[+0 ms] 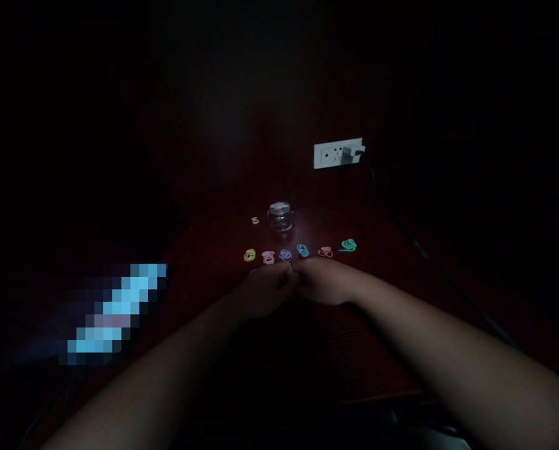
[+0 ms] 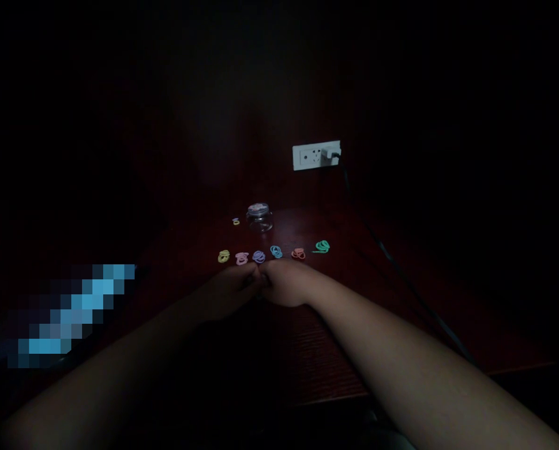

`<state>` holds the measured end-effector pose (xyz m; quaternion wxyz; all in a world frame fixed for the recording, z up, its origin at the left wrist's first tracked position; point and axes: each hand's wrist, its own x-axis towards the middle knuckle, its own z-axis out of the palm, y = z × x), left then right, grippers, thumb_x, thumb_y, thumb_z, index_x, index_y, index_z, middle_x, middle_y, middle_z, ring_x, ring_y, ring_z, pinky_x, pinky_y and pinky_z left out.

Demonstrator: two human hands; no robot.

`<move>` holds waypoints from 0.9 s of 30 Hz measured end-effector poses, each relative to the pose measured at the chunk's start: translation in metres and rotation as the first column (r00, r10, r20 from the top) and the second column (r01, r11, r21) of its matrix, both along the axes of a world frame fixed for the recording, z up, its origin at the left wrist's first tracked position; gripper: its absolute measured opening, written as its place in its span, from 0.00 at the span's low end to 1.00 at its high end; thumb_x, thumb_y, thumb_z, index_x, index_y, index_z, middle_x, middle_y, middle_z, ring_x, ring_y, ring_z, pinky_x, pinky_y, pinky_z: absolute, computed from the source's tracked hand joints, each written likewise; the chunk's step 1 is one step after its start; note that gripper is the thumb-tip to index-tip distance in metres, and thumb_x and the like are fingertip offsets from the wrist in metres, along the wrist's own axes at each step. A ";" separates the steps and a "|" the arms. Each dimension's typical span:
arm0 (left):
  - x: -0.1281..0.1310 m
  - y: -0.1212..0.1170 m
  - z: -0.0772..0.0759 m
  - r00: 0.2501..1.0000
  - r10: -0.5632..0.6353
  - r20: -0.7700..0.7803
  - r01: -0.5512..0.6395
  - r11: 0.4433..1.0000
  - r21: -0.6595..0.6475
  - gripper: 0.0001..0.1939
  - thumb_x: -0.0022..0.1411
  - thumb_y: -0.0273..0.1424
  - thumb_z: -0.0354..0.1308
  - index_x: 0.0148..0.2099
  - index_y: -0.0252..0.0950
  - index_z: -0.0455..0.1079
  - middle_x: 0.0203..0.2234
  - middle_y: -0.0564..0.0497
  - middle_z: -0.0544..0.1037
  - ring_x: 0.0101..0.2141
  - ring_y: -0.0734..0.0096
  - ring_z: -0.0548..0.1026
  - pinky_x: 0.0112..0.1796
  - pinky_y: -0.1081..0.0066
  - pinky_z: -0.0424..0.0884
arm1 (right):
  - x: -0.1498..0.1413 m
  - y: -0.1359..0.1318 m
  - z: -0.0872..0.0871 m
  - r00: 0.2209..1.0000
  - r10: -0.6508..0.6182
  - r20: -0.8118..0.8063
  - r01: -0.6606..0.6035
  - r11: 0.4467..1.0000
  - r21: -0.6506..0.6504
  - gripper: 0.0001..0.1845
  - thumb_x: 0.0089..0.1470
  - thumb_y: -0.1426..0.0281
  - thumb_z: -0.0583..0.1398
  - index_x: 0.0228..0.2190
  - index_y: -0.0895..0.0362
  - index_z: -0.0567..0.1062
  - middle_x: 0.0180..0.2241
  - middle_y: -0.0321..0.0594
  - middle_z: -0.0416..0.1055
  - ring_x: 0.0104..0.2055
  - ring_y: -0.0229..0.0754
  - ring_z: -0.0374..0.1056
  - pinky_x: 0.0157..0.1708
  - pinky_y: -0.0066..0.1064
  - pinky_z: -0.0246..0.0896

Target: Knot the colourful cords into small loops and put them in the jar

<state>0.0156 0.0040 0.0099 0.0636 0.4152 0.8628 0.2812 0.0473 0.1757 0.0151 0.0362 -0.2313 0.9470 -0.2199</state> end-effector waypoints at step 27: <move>0.000 0.002 0.002 0.998 -0.051 0.044 0.050 0.999 0.014 0.10 0.61 0.36 0.45 0.35 0.36 0.64 0.31 0.52 0.73 0.31 0.72 0.69 0.32 0.72 0.63 | 0.004 -0.004 0.006 1.000 0.002 0.001 -0.002 0.994 0.113 0.13 0.48 0.70 0.54 0.36 0.56 0.73 0.35 0.42 0.73 0.35 0.40 0.68 0.30 0.26 0.56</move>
